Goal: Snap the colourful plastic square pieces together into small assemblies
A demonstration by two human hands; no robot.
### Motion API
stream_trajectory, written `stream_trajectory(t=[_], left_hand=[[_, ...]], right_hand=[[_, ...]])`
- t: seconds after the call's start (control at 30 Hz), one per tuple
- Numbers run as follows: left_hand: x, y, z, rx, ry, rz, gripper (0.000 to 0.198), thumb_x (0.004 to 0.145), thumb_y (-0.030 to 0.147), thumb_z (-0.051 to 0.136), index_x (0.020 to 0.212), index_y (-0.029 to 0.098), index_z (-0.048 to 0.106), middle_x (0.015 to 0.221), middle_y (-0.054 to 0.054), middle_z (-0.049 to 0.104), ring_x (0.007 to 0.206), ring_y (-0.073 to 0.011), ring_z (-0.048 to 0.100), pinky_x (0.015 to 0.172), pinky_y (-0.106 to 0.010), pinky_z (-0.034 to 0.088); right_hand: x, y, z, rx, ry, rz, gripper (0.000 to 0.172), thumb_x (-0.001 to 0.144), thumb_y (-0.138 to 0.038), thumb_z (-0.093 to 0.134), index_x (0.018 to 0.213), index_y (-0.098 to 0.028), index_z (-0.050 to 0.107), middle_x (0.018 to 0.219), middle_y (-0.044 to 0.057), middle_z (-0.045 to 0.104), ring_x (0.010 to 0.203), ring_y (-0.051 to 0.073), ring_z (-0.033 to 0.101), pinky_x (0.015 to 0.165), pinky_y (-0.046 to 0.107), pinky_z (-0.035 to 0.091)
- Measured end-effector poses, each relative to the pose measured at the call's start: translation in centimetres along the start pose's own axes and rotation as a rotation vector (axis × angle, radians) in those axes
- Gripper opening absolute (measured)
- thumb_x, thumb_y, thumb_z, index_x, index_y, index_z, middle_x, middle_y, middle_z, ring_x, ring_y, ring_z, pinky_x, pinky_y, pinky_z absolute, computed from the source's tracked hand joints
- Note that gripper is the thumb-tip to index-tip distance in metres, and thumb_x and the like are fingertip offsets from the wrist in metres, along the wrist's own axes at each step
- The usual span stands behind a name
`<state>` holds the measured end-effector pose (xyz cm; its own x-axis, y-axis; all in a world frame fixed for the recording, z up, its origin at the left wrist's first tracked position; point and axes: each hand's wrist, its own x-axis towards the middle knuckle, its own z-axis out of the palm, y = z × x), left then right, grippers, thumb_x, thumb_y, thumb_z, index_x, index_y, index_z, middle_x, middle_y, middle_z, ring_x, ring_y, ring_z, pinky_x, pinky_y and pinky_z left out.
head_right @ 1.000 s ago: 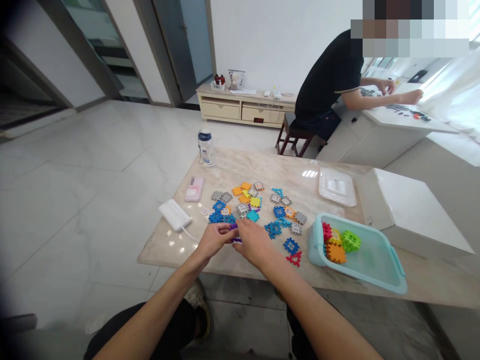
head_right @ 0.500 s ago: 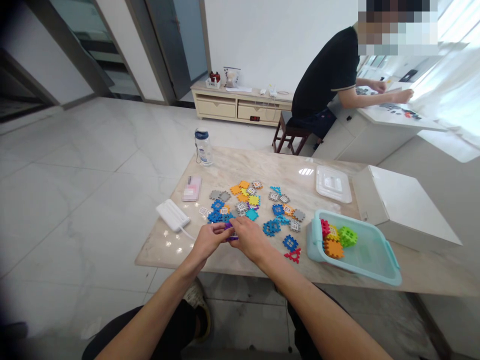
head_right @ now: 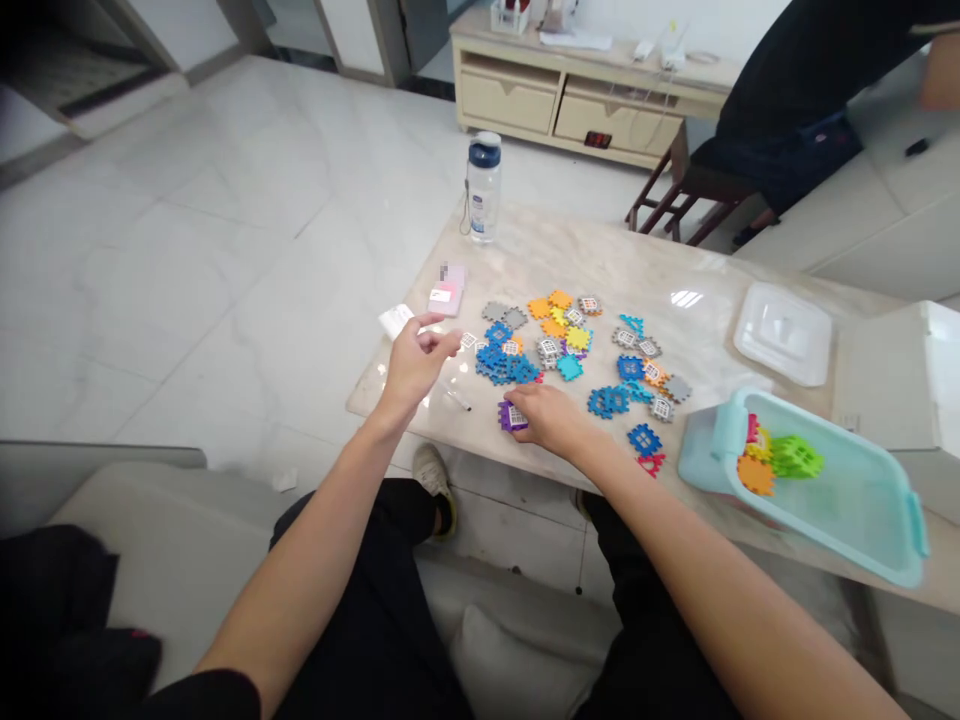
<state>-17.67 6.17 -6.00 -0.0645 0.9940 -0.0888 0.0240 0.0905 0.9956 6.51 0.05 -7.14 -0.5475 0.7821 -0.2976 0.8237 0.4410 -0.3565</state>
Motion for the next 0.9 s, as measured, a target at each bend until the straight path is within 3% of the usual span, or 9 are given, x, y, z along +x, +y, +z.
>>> stream_trajectory(t=[0.17, 0.47, 0.67, 0.9], left_hand=[[0.1, 0.6, -0.2, -0.103, 0.044, -0.031, 0.033, 0.094, 0.033, 0.077, 0.120, 0.018, 0.063, 0.077, -0.001, 0.074, 0.078, -0.0163, 0.073, 0.082, -0.030, 0.054], [0.6, 1.3, -1.0, -0.187, 0.084, -0.138, 0.028, 0.091, 0.020, 0.070, 0.118, 0.017, 0.069, 0.076, 0.000, 0.069, 0.076, -0.0142, 0.067, 0.082, -0.030, 0.055], [0.5, 1.7, -1.2, -0.216, 0.083, -0.142, 0.028, 0.088, 0.017, 0.072, 0.116, 0.016, 0.070, 0.078, -0.001, 0.068, 0.076, -0.0136, 0.067, 0.083, -0.031, 0.056], [0.4, 1.7, -0.9, -0.222, 0.056, -0.153, 0.027, 0.087, 0.020, 0.072, 0.113, 0.017, 0.071, 0.076, 0.000, 0.068, 0.075, -0.0135, 0.066, 0.084, -0.031, 0.057]], right_hand=[[2.4, -0.9, -0.2, -0.084, -0.013, -0.054, 0.043, 0.091, -0.024, 0.080, 0.133, -0.014, 0.072, 0.131, 0.016, 0.074, 0.123, 0.031, 0.065, 0.108, 0.039, 0.047], [5.6, -2.9, 0.1, -0.139, -0.052, -0.081, 0.036, 0.092, -0.023, 0.080, 0.126, -0.014, 0.072, 0.124, 0.017, 0.072, 0.121, 0.032, 0.061, 0.106, 0.040, 0.044], [6.1, -3.8, 0.3, -0.225, -0.045, -0.052, 0.037, 0.093, -0.023, 0.079, 0.127, -0.012, 0.070, 0.127, 0.016, 0.068, 0.120, 0.032, 0.059, 0.100, 0.040, 0.048], [6.2, -3.2, 0.8, -0.131, -0.027, -0.033, 0.040, 0.092, -0.023, 0.080, 0.128, -0.010, 0.070, 0.129, 0.018, 0.064, 0.123, 0.032, 0.056, 0.108, 0.043, 0.048]])
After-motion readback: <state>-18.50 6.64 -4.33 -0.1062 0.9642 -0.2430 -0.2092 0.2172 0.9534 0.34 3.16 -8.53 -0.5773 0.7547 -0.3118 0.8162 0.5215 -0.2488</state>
